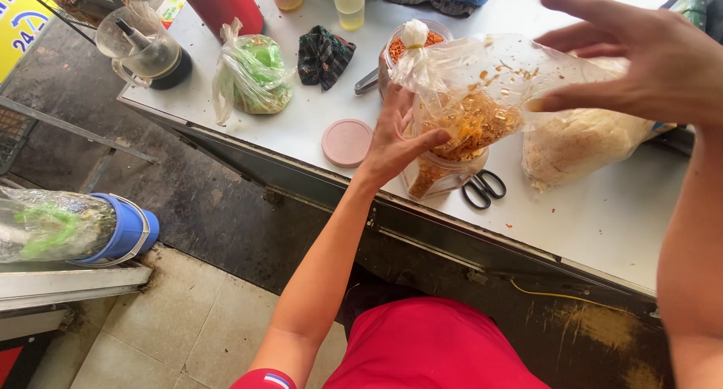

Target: Refilling ingredient containers from plastic bags and organizing the food preparation workspace.

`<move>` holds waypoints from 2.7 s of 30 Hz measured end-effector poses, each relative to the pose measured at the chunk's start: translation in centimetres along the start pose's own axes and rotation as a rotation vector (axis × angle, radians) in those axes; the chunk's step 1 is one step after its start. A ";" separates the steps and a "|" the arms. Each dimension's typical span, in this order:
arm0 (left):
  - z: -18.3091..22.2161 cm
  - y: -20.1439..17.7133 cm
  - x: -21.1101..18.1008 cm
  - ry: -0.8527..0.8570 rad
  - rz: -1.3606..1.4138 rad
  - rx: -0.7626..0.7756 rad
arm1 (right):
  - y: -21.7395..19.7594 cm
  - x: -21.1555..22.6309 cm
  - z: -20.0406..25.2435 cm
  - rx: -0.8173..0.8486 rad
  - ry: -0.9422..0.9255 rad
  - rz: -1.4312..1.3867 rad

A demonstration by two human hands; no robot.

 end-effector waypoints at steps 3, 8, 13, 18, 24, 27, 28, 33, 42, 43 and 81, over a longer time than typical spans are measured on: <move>-0.8 0.4 -0.7 0.014 0.200 -0.037 | 2.7 -2.2 3.7 0.052 0.380 -0.253; -1.6 0.2 0.9 -0.047 0.345 -0.222 | 3.7 0.0 4.9 -0.256 0.420 -0.387; -1.5 1.1 -2.2 0.024 0.367 -0.187 | 7.7 -3.0 7.1 -0.499 0.475 -0.983; -1.4 1.0 -1.1 0.028 0.439 -0.276 | 10.6 2.9 5.2 -0.248 0.642 -1.270; -1.5 1.6 -3.0 0.060 0.392 -0.246 | 14.8 3.0 4.6 -0.303 0.657 -1.014; -1.9 1.4 -2.6 0.097 0.386 -0.243 | 13.8 3.4 4.0 -0.385 0.675 -1.014; -2.2 1.3 -2.2 0.097 0.405 -0.262 | 13.0 3.9 3.6 -0.415 0.647 -1.010; -2.6 2.4 -2.2 0.119 0.466 -0.289 | 11.4 6.3 1.9 -0.492 0.330 -1.016; -2.8 1.7 -2.2 0.094 0.337 -0.169 | 13.4 5.0 1.8 -0.409 0.720 -1.018; -2.7 1.6 -2.6 0.110 0.309 -0.067 | 13.4 5.0 1.6 -0.476 0.664 -1.119; -2.0 -0.5 -0.6 -0.036 -0.104 0.091 | 14.1 4.2 -1.1 -0.664 0.491 -1.456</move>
Point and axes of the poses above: each hand's wrist, its own z-axis away from the middle knuckle, its own y-axis out of the palm, x = y × z, the point moved 1 cm from there along -z, towards the middle knuckle, and after that the axes turned 9 degrees about z, right-handed, at the moved point
